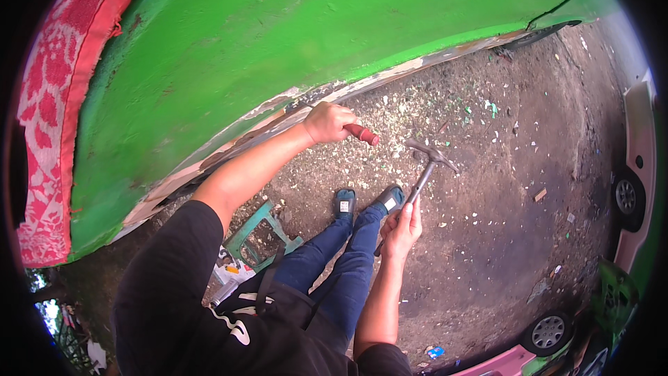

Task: The person uses a hammer and a red-handled tool to repeatedly strike and pry along the edge of a green and pink painted metal surface. The person moves along the edge, continuing the same action throughout the clip.

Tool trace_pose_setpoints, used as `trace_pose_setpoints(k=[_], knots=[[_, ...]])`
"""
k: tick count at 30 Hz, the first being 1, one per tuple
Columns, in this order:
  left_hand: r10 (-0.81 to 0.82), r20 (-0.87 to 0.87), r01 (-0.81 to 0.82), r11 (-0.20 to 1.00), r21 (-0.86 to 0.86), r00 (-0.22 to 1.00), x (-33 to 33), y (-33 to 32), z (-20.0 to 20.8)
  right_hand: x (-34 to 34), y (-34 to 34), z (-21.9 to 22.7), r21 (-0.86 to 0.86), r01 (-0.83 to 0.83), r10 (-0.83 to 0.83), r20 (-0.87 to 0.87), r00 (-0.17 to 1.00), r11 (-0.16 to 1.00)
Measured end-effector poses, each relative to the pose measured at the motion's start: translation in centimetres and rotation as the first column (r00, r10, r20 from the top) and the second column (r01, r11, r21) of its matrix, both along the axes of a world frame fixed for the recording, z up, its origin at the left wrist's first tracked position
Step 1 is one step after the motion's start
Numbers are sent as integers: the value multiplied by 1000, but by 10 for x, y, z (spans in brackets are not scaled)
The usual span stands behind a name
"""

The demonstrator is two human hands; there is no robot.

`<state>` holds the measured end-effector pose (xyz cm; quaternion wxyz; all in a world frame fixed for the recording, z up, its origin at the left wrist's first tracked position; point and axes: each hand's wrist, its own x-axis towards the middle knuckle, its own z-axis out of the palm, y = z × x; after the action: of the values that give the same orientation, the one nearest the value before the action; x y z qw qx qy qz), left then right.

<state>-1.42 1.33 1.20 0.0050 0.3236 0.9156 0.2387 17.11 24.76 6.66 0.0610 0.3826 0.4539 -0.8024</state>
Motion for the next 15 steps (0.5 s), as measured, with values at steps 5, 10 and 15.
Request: trace_pose_setpoints(k=[5, 10, 15], knots=[[15, 5, -15, 997, 71, 1000, -4, 0, -5, 4, -22, -10, -14, -113, 114, 103, 988, 993], [-8, 27, 7, 999, 33, 1000, -1, -2, -4, 3, -20, 3, -123, 57, -60, -20, 998, 991], [-12, 43, 14, 999, -41, 999, 0, 0, -7, 0, -14, -12, -42, -32, 34, 59, 998, 999]])
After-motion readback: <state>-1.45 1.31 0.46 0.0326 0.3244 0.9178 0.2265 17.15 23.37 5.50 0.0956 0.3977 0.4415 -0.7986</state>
